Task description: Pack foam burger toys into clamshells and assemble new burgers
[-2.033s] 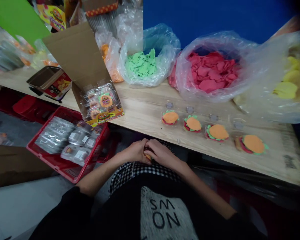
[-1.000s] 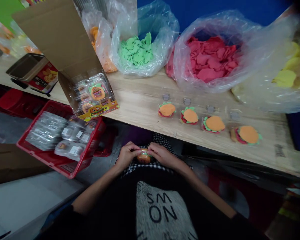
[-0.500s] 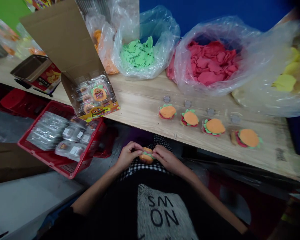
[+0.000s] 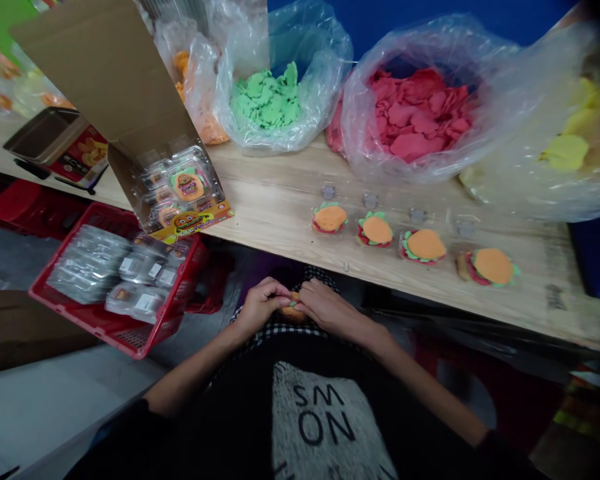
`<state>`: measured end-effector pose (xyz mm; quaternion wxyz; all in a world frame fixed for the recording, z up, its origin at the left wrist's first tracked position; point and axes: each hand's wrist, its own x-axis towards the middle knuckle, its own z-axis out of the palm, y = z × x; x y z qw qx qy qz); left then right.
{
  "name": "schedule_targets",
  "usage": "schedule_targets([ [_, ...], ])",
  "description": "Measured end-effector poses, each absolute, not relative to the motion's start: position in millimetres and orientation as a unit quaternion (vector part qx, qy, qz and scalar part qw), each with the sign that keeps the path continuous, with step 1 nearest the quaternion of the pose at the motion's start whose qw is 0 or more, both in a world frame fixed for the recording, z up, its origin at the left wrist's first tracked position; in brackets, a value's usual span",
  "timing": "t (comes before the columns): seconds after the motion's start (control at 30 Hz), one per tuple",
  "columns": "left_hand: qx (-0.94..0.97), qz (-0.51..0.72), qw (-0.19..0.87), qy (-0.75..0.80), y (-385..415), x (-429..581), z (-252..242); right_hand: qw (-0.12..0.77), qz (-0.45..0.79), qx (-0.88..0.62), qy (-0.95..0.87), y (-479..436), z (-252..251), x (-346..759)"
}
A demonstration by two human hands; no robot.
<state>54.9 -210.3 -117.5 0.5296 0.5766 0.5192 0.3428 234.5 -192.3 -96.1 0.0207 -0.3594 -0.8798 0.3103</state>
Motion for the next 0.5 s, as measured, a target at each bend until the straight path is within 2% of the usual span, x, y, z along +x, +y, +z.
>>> schedule_targets([
  [0.23,0.589,0.333,0.527,0.515,-213,57,-121,0.068,0.359,-0.315,-0.876,-194,-111,238],
  [0.5,0.591,0.323,0.527,0.518,-215,58,-121,0.089,0.371,-0.349,-0.856,-196,-108,235],
])
